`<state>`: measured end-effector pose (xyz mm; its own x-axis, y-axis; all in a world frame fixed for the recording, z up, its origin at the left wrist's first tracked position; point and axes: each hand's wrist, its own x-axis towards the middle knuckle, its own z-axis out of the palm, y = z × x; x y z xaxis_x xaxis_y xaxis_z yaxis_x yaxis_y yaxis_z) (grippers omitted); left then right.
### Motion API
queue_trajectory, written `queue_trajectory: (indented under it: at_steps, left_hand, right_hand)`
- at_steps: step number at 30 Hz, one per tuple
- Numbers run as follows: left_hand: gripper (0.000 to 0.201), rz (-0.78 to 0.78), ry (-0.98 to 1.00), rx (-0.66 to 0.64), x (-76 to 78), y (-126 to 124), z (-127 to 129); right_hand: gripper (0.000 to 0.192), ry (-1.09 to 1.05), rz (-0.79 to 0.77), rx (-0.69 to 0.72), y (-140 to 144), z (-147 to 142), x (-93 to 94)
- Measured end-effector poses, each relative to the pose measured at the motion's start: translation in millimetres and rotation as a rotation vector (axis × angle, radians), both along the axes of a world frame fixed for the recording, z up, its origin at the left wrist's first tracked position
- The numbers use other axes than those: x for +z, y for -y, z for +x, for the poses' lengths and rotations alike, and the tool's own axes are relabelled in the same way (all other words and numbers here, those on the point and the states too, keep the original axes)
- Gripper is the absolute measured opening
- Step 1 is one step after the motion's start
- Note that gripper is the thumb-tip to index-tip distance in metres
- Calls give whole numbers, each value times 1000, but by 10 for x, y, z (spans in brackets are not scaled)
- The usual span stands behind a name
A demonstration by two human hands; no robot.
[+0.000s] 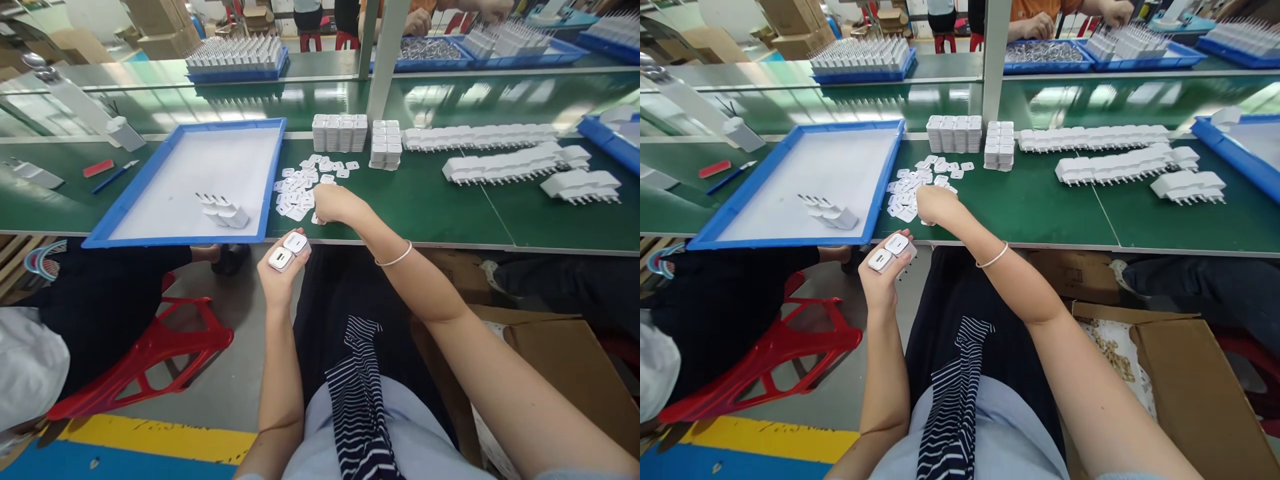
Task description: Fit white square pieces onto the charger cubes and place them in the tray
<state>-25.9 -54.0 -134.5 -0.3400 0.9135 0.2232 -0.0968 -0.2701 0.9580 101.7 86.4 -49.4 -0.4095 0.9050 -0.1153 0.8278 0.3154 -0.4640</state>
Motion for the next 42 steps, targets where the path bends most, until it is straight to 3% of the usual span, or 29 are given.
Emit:
queue_trajectory:
  at_steps: [3, 6, 8, 12, 15, 18, 22, 25, 29, 32, 35, 38, 40, 42]
  left_hand:
    - [47, -8, 14, -12, 26, 26, -10]
    - [48, -56, 23, -54, 54, 54, -45]
    - [46, -85, 68, -158, 68, 61, -83]
    - [45, -79, 206, -398, 76, 56, -104]
    - [46, -96, 235, -416, 79, 60, -7]
    - [50, -112, 228, -408, 89, 81, 134]
    - [49, -97, 132, -463, 156, 134, 212]
    - [46, -12, -80, -469, 274, 187, 182]
    - [40, 154, -396, -441, 432, 254, 147]
    - [43, 232, -526, -449, 493, 291, 161]
    - [44, 273, -609, -473, 517, 316, 190]
    - [44, 286, -635, -475, 517, 324, 215]
    - [45, 283, -654, -433, 500, 318, 236]
    - [45, 283, -666, -370, 470, 303, 268]
  right_hand:
    - [38, 14, -30, 22, -93, 9, 38]
    - [39, -46, -65, 30, -51, 141, 50]
    - [31, -226, -85, 25, 71, 245, 41]
    - [15, -793, -195, 24, 478, 358, -59]
    - [15, -1084, -195, -45, 783, 342, -236]
    - [18, -1306, -185, -226, 1007, 309, -418]
    - [27, -1503, -401, -316, 1172, 396, -478]
    - [14, -1442, -324, -236, 1203, 621, -370]
    - [6, -936, 8, -30, 1214, 973, -125]
    - [4, -584, 118, 127, 1241, 1112, 15]
    - [7, -434, 202, 205, 1266, 1147, 49]
    - [11, -508, 290, 126, 1327, 1141, 13]
    - [12, -696, 360, -64, 1421, 1114, -20]
    - [11, -915, 312, -203, 1552, 1058, -54]
